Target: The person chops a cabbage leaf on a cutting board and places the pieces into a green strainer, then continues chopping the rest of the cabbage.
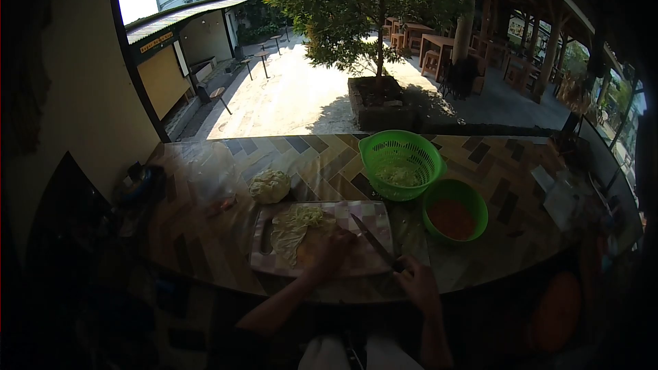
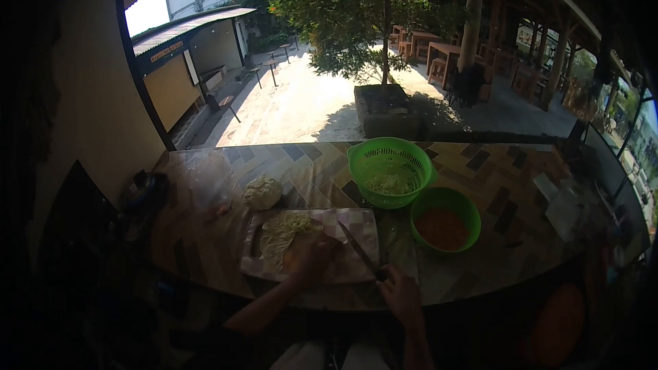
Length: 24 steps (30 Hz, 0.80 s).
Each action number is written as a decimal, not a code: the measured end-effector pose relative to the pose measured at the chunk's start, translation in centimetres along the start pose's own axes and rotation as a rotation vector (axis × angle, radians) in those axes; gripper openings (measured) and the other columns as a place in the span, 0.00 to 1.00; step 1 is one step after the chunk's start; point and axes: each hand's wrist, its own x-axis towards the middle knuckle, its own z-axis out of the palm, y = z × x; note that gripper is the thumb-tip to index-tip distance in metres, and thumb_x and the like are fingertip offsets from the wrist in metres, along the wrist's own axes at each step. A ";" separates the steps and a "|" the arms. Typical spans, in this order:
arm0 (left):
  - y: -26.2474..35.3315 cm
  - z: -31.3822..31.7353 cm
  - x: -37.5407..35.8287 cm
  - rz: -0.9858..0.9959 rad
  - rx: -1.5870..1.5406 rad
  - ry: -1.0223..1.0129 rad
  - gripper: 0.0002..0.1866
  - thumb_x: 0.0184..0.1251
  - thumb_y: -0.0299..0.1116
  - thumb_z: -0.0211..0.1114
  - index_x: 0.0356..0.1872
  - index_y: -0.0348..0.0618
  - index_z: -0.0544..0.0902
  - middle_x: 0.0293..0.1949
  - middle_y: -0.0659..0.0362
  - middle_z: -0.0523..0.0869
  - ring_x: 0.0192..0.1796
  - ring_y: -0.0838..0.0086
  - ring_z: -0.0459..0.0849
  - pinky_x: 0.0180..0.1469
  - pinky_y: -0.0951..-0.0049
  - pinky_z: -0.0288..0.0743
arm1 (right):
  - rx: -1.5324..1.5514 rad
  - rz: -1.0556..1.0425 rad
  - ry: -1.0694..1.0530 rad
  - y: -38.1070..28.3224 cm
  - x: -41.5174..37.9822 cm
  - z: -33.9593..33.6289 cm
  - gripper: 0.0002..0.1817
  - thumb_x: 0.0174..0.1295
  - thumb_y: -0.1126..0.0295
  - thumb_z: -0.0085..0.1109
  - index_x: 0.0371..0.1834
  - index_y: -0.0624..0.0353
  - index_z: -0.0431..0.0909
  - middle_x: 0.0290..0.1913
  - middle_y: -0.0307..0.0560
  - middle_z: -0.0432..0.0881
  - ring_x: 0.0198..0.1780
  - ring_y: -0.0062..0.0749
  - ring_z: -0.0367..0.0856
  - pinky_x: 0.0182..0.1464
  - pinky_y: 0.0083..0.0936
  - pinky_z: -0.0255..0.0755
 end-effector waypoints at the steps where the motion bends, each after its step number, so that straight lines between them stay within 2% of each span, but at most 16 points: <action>1: 0.0 0.1 -0.1 0.047 0.049 -0.019 0.09 0.59 0.26 0.59 0.39 0.40 0.85 0.38 0.55 0.85 0.49 0.61 0.82 0.48 0.64 0.77 | -0.013 0.026 -0.014 -0.4 -0.1 0.0 0.19 0.56 0.68 0.67 0.50 0.58 0.78 0.40 0.56 0.86 0.43 0.49 0.86 0.43 0.38 0.76; 3: 0.1 0.3 -0.2 0.142 0.145 -0.058 0.11 0.59 0.25 0.58 0.40 0.40 0.85 0.40 0.56 0.84 0.51 0.63 0.81 0.49 0.65 0.77 | -0.040 0.080 -0.044 -1.7 -0.4 -0.3 0.19 0.57 0.67 0.66 0.51 0.58 0.77 0.43 0.56 0.85 0.46 0.56 0.84 0.45 0.42 0.76; 6: 0.7 0.3 -0.4 0.169 0.182 -0.030 0.13 0.58 0.27 0.60 0.44 0.40 0.84 0.41 0.56 0.82 0.50 0.61 0.82 0.48 0.62 0.77 | -0.070 0.094 -0.046 -2.6 -0.5 0.0 0.18 0.61 0.64 0.62 0.52 0.59 0.75 0.42 0.59 0.84 0.47 0.59 0.82 0.46 0.44 0.75; 9: 1.2 0.0 -0.2 -0.033 -0.084 0.006 0.14 0.55 0.27 0.63 0.44 0.38 0.85 0.41 0.53 0.84 0.49 0.58 0.82 0.49 0.62 0.78 | -0.159 0.166 -0.096 -2.2 -0.3 1.4 0.18 0.66 0.61 0.56 0.53 0.61 0.74 0.41 0.61 0.84 0.46 0.60 0.82 0.46 0.47 0.74; 12: 0.0 0.2 0.2 -0.055 -0.169 -0.016 0.13 0.54 0.27 0.65 0.41 0.36 0.87 0.41 0.50 0.86 0.50 0.56 0.83 0.50 0.62 0.78 | -0.209 0.135 -0.100 -2.2 -0.1 2.7 0.19 0.69 0.60 0.52 0.55 0.62 0.71 0.41 0.63 0.83 0.46 0.62 0.81 0.45 0.51 0.72; 15: 0.0 0.8 0.8 -0.392 -0.414 -0.032 0.11 0.52 0.28 0.66 0.37 0.36 0.88 0.42 0.48 0.87 0.50 0.55 0.83 0.52 0.61 0.77 | -0.195 0.128 -0.099 -2.1 0.3 3.5 0.19 0.70 0.61 0.50 0.56 0.62 0.69 0.39 0.65 0.82 0.45 0.64 0.80 0.45 0.54 0.71; 18: 1.6 -0.2 0.3 -0.172 -0.201 0.011 0.12 0.51 0.27 0.66 0.37 0.36 0.88 0.40 0.49 0.87 0.50 0.55 0.82 0.52 0.59 0.76 | -0.252 0.153 -0.132 -2.6 0.6 3.5 0.19 0.70 0.60 0.49 0.57 0.61 0.68 0.37 0.67 0.82 0.43 0.66 0.80 0.44 0.56 0.71; 21: 2.2 -0.3 0.4 -0.024 -0.098 -0.035 0.12 0.49 0.27 0.65 0.37 0.36 0.88 0.38 0.48 0.87 0.49 0.55 0.82 0.52 0.59 0.76 | -0.246 0.168 -0.135 -2.7 0.8 3.8 0.19 0.70 0.61 0.49 0.58 0.60 0.67 0.35 0.67 0.82 0.41 0.67 0.80 0.43 0.57 0.71; 24: 1.6 0.1 0.1 0.058 -0.077 0.013 0.11 0.51 0.27 0.64 0.36 0.36 0.88 0.37 0.49 0.86 0.48 0.56 0.81 0.51 0.59 0.76 | -0.204 0.123 -0.103 -2.1 0.7 4.2 0.19 0.70 0.60 0.50 0.57 0.61 0.67 0.35 0.67 0.82 0.41 0.66 0.80 0.43 0.57 0.71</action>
